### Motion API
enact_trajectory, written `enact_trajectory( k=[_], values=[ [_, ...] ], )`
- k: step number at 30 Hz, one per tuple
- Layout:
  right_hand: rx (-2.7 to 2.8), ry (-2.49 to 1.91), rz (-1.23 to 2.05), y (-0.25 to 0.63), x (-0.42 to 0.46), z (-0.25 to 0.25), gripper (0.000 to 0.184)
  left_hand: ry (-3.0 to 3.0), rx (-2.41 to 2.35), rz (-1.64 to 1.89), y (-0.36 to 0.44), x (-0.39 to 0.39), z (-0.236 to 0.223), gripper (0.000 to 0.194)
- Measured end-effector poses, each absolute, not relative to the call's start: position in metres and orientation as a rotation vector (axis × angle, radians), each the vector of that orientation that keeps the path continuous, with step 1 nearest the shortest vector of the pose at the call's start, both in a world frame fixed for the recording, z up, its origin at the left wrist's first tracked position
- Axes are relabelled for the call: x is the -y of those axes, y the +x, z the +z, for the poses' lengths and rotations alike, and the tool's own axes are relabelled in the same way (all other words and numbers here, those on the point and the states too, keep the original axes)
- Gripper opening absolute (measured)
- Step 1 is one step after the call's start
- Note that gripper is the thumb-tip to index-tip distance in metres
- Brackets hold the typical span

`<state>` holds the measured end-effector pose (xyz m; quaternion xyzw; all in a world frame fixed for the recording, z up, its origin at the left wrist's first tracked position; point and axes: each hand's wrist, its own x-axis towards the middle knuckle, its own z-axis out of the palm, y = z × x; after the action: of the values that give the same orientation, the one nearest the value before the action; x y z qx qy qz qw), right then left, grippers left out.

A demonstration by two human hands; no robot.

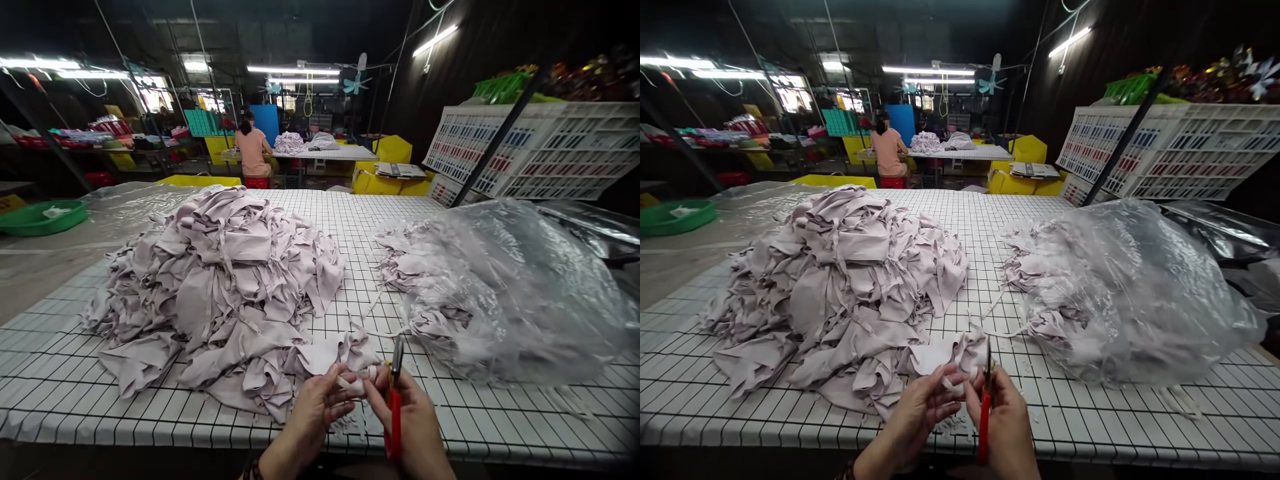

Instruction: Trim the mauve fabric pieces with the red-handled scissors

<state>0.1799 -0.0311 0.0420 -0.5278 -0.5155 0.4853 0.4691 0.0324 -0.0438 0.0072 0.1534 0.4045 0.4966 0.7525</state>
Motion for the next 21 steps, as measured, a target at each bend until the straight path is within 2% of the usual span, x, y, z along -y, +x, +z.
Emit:
enact_trajectory(
  k=[6,9,14,21],
  values=[
    [1.351,-1.604,1.285,0.202,0.036,0.028,0.033,0.446,-0.986,1.181,0.016,0.055,0.014,0.028],
    [1.446,-1.435,1.320,0.189,0.016,0.030,0.028,0.602,-1.016,1.154,0.007,0.058,0.020,0.031],
    [1.492,-1.054,1.644,0.138,-0.012,0.014,0.030,0.834,-1.088,1.082,-0.004,0.056,0.024,0.039],
    [1.392,-1.103,1.408,0.133,-0.031,0.013,0.023,1.067,-1.364,1.283,-0.014,0.052,0.032,0.033]
  ],
)
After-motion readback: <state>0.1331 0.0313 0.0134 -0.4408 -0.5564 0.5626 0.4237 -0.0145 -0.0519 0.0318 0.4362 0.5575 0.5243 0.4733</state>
